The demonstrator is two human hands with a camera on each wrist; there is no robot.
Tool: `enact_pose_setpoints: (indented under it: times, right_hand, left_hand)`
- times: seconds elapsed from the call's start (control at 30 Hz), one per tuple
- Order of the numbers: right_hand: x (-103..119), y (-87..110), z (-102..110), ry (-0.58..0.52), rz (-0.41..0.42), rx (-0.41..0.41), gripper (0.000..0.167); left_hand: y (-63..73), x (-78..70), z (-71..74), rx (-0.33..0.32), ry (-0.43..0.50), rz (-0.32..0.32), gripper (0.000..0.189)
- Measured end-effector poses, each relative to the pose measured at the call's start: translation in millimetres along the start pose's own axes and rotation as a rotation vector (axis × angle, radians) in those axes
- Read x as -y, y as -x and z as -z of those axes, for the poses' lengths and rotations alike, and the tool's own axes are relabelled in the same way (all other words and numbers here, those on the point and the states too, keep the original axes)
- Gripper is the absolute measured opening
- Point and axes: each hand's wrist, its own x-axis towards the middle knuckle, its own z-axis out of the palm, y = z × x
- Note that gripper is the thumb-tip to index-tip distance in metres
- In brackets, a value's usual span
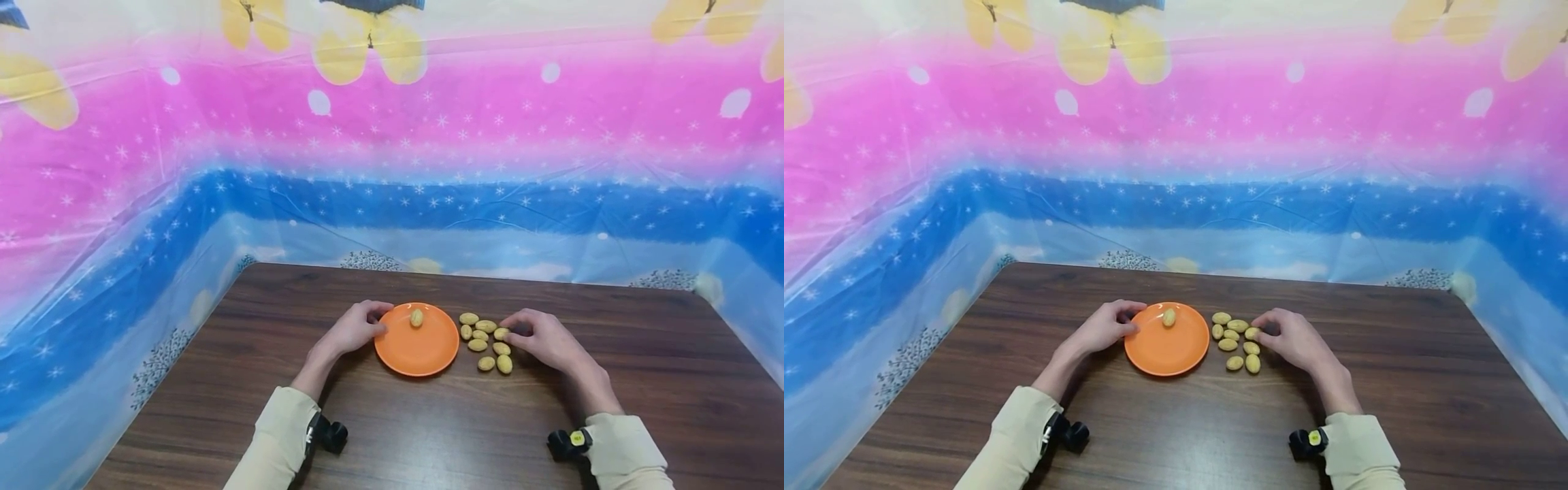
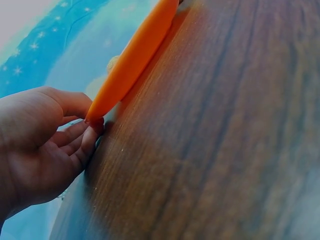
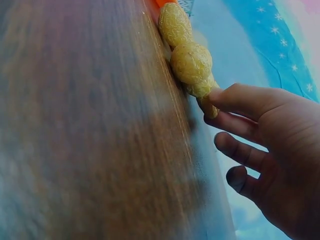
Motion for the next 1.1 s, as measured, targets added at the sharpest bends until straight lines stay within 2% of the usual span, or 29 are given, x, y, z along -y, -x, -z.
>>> enact_pose_setpoints:
  times: [0.3, 0.6, 0.77, 1.1]
  right_hand:
    - [3, -0.2, 0, -0.007, 0.015, -0.023, 0.021]
    - [8, -2.0, 3, 0.01, 0.123, -0.095, 0.02]
    - [11, -1.7, 3, 0.015, 0.152, -0.118, 0.02]
    - [28, -13.3, 1, 0.005, 0.182, -0.076, 0.02]
  left_hand:
    - [0.6, 1.4, -0.2, -0.001, -0.005, -0.007, 0.043]
    - [-0.4, 1.2, -0.3, -0.001, -0.005, -0.013, 0.043]
    - [-0.4, 1.8, 0.0, 0.003, -0.01, -0.012, 0.043]
    - [-0.9, 3.6, -1.3, -0.005, -0.004, -0.013, 0.042]
